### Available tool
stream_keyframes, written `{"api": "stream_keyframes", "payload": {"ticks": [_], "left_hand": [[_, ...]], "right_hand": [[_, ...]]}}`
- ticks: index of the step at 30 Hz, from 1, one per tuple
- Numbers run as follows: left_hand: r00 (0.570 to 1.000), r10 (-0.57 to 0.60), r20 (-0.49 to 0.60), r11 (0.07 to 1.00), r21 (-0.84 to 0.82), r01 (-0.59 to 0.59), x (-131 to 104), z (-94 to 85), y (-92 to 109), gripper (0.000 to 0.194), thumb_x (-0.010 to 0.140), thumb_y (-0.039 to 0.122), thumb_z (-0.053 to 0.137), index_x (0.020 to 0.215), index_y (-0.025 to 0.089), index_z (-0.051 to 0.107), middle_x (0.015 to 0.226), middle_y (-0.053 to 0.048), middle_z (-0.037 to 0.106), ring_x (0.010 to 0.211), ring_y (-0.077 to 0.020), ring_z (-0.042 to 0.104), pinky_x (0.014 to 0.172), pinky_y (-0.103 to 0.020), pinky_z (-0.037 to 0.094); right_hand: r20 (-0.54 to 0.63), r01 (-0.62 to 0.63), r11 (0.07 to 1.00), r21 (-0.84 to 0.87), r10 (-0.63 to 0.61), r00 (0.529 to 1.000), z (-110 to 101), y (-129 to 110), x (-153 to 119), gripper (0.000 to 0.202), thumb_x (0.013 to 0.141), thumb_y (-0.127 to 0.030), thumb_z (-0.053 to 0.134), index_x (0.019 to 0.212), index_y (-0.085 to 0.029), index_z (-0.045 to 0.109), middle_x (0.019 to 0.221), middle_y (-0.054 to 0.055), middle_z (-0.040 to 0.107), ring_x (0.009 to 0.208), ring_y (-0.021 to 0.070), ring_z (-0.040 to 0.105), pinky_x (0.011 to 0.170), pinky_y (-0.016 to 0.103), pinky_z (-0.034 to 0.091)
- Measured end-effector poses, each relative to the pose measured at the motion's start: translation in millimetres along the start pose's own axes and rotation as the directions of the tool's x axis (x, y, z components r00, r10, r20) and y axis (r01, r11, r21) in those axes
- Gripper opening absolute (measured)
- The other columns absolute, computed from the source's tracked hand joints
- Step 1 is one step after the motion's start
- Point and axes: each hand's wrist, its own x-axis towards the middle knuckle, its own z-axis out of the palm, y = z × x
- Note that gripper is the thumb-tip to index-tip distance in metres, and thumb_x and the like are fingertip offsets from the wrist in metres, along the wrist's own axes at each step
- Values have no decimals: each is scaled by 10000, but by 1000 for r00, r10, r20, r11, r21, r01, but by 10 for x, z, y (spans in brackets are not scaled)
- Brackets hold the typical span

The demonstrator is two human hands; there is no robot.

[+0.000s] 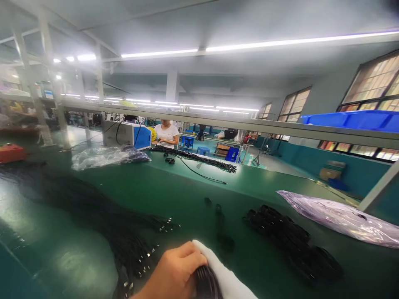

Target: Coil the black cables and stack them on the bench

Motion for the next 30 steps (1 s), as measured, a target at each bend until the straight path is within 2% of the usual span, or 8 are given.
{"api": "stream_keyframes", "payload": {"ticks": [3,7,10,13,18,21,24,30], "left_hand": [[996,-67,63,995,-71,72,11,-6,-20,285,742,35,416,858,135,658,803,-62,630,717,-133,598,647,-180,455],[967,-237,92,965,-95,246,-5,-14,-24,270,743,49,448,894,154,646,836,-44,615,744,-140,583,677,-210,446],[901,-427,81,886,-164,434,-21,-33,-13,309,754,80,478,1021,190,586,861,-11,616,730,-130,572,659,-213,444],[843,-531,89,806,-253,534,-33,-25,-13,194,763,121,479,925,193,559,732,29,594,635,-117,570,580,-200,440],[736,-646,203,659,-339,671,-34,70,-33,141,712,156,489,844,201,504,615,67,544,460,-106,521,407,-185,371],[736,-656,169,721,-149,677,30,86,-65,96,700,149,482,769,206,518,587,61,551,489,-104,500,427,-181,319],[738,-637,223,759,14,651,125,14,-98,103,672,144,504,748,207,533,605,55,571,528,-111,496,459,-197,296],[800,-581,151,813,61,579,-45,-21,-16,154,681,182,591,832,209,573,819,21,608,760,-157,527,668,-242,382]], "right_hand": [[31,12,998,57,-14,999,110,18,146,662,602,-332,772,1217,-208,558,1178,74,567,1149,308,480,1005,420,371],[157,-27,928,372,-35,987,219,-4,204,455,645,-324,737,1041,-138,611,891,57,615,863,227,594,836,381,471],[254,-94,818,568,-65,965,269,36,186,428,658,-371,726,960,-88,618,827,78,605,722,175,600,712,326,488],[292,-134,702,700,-111,950,291,111,195,368,697,-349,726,916,-68,637,851,97,587,684,126,563,644,272,482],[242,-98,729,677,-95,965,351,191,244,363,678,-327,739,903,-57,652,787,87,578,717,161,575,622,293,512],[211,-81,753,653,-78,974,413,212,251,372,691,-339,721,922,-57,648,738,88,601,662,156,592,595,281,522],[186,-80,741,667,-62,980,443,261,260,378,687,-342,728,937,-75,632,739,87,612,589,144,592,501,242,518],[77,-38,613,789,-38,996,431,428,334,307,788,-372,663,914,-100,594,771,58,561,653,145,578,503,220,475]]}}
